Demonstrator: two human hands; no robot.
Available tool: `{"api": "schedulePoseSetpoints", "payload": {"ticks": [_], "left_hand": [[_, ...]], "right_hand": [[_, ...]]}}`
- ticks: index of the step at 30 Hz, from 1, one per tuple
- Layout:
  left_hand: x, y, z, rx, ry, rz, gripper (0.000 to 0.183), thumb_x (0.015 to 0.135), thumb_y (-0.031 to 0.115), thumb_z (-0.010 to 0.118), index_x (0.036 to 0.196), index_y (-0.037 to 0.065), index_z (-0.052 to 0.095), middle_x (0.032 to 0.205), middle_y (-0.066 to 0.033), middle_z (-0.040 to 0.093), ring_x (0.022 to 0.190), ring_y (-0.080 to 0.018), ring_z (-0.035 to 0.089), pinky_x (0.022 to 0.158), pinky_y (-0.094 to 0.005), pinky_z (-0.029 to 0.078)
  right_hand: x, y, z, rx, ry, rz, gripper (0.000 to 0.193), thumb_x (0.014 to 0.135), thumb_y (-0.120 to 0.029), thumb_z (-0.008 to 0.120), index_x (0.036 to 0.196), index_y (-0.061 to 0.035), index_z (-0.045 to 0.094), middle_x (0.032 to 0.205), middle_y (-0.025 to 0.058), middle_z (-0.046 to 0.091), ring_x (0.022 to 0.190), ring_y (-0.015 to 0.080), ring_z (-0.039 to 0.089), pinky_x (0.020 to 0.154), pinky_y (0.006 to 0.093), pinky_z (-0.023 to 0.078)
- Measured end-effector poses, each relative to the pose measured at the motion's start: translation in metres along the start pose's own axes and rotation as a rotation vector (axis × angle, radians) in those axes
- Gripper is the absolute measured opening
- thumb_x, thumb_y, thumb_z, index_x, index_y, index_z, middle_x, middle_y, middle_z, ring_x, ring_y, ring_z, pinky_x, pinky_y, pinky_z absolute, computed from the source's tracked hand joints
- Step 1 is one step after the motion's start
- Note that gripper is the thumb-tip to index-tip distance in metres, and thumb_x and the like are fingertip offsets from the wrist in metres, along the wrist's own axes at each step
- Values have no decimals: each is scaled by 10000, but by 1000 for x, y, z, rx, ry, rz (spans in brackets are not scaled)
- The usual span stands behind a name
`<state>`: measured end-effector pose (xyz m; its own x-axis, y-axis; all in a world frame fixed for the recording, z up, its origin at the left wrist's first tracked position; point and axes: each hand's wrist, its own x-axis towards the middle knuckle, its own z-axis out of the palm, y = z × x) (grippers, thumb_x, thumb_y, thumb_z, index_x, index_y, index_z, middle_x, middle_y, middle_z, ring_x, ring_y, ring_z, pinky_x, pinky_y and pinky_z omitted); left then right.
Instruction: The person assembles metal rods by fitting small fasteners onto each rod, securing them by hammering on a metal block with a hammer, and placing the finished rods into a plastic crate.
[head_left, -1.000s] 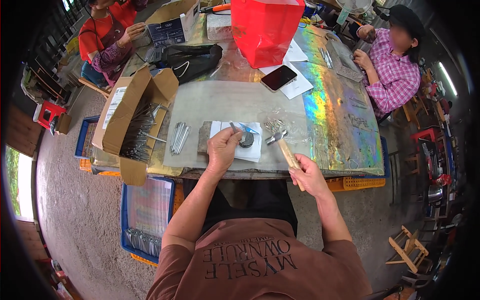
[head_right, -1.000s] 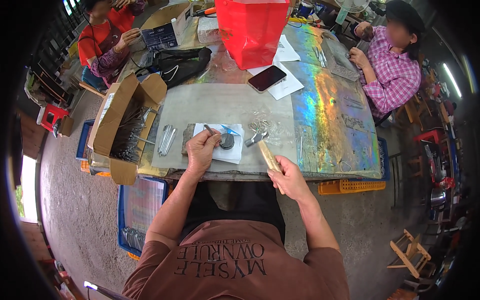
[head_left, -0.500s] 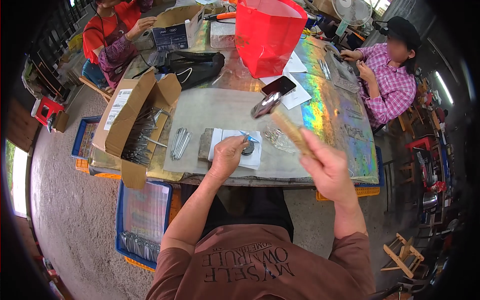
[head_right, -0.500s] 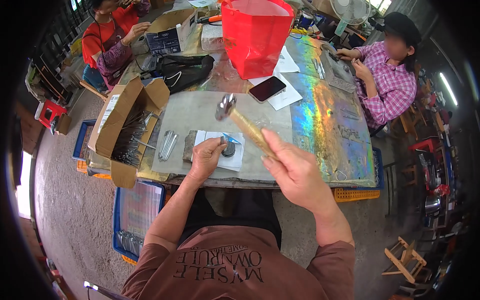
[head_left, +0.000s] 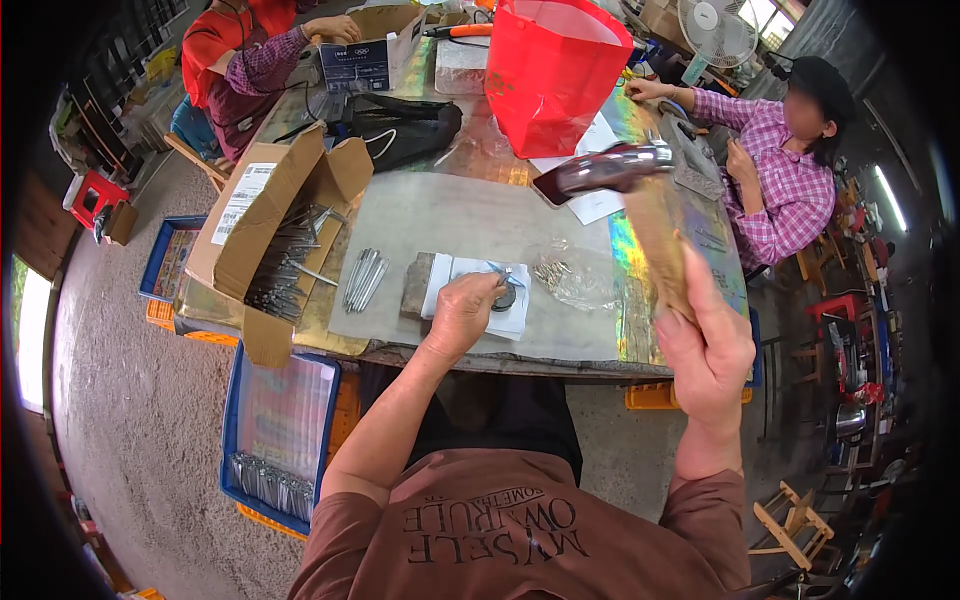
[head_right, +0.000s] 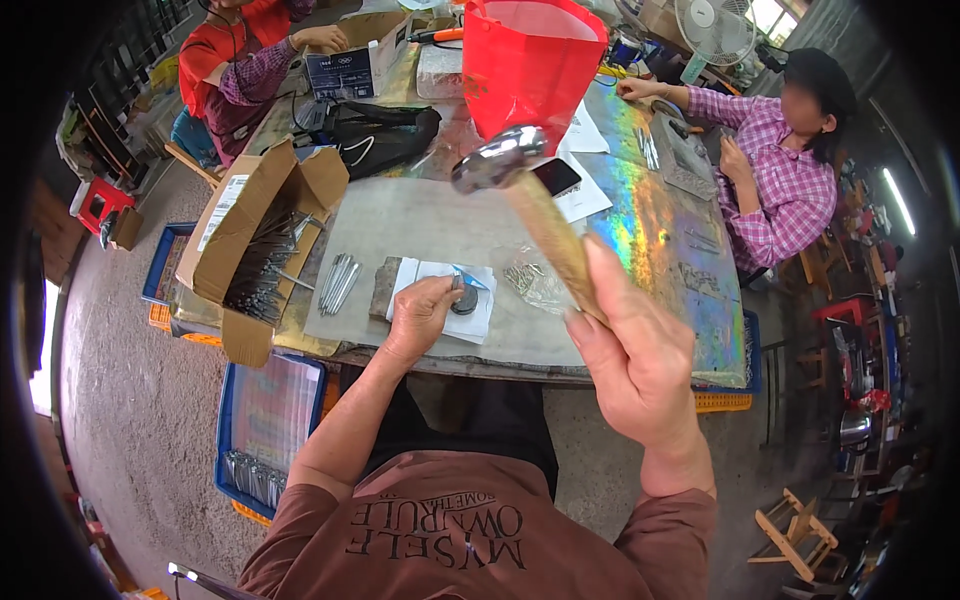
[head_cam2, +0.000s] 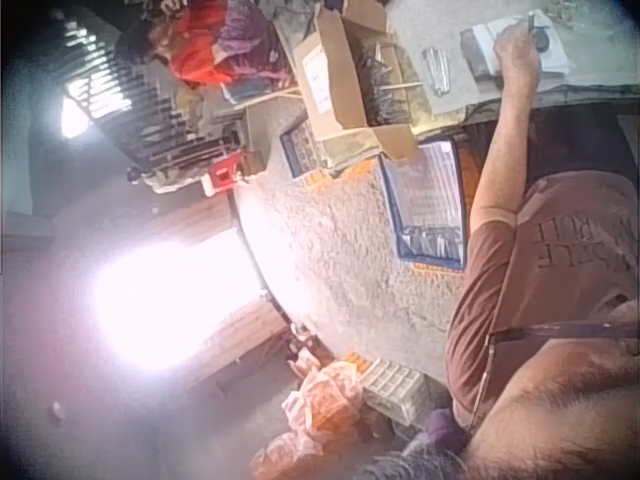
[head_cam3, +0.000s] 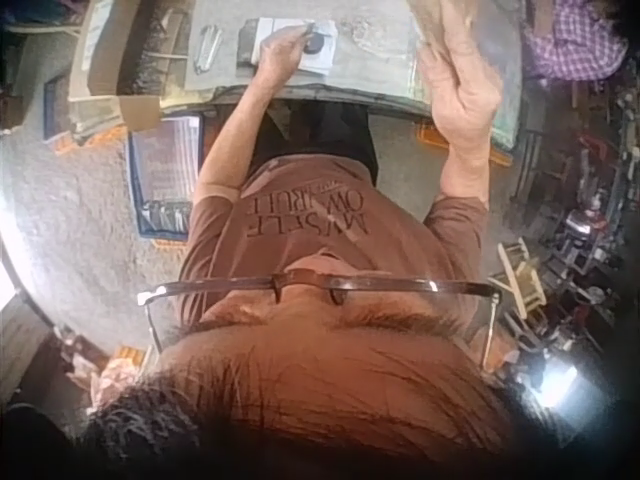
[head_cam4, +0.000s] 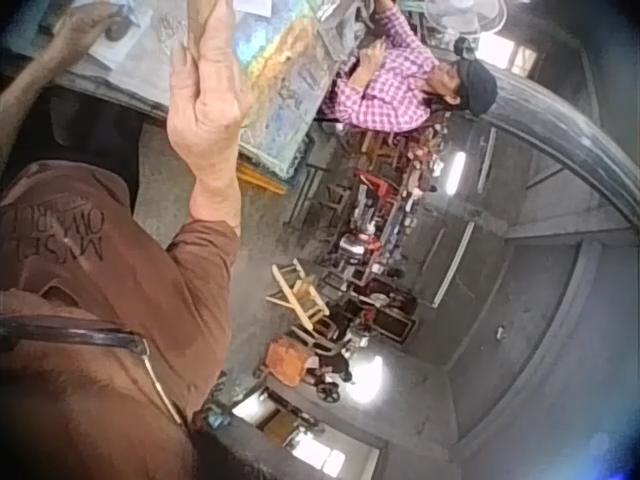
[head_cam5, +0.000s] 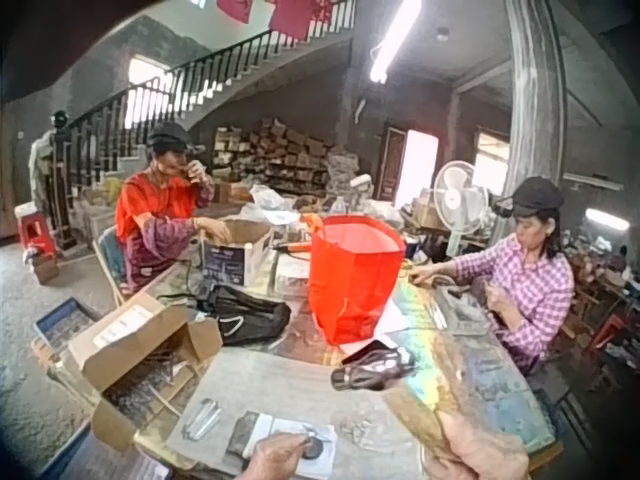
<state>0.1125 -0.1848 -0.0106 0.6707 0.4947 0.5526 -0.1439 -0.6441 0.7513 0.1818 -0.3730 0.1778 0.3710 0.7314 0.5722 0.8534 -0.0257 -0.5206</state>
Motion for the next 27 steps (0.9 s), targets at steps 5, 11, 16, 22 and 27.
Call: {"api": "schedulePoseSetpoints", "payload": {"ticks": [5, 11, 16, 22, 27], "left_hand": [[3, 5, 8, -2, -14, 2, 88, 705, 27, 599, 781, 23, 556, 694, -124, 549, 649, -292, 531, 567, -348, 420], [2, 7, 4, -7, -20, -11, 89, 713, 37, 597, 789, 19, 554, 685, -124, 542, 642, -294, 525, 564, -352, 414], [4, 7, 3, 33, -55, -15, 92, 712, 35, 600, 786, 12, 550, 689, -124, 538, 637, -295, 518, 564, -350, 414], [1, 14, -4, -46, 33, -124, 108, 742, 20, 607, 841, -11, 579, 689, -89, 573, 609, -127, 524, 564, -244, 424], [-12, 7, -26, -50, 94, -268, 105, 750, 47, 592, 840, -2, 568, 734, -131, 575, 648, -227, 565, 581, -288, 433]], "right_hand": [[-18, 31, 22, -86, -406, 252, 418, 773, -13, 550, 1181, -1, 457, 814, 203, 592, 702, 285, 595, 624, 323, 458], [-42, 45, 27, 180, -224, 356, 439, 793, -35, 540, 1215, -19, 422, 709, 115, 582, 566, 197, 538, 530, 296, 433], [-72, 76, 30, 534, -213, 806, 435, 814, -44, 510, 1236, -30, 409, 651, 14, 527, 470, 57, 437, 421, 204, 377], [-107, 123, 58, 896, -312, 1099, 440, 813, -83, 490, 1240, -26, 400, 600, 23, 492, 409, 71, 419, 350, 194, 298], [-117, 142, 60, 1076, -314, 1169, 419, 803, -82, 508, 1204, 7, 430, 601, 51, 524, 405, 78, 423, 345, 195, 297]]}}
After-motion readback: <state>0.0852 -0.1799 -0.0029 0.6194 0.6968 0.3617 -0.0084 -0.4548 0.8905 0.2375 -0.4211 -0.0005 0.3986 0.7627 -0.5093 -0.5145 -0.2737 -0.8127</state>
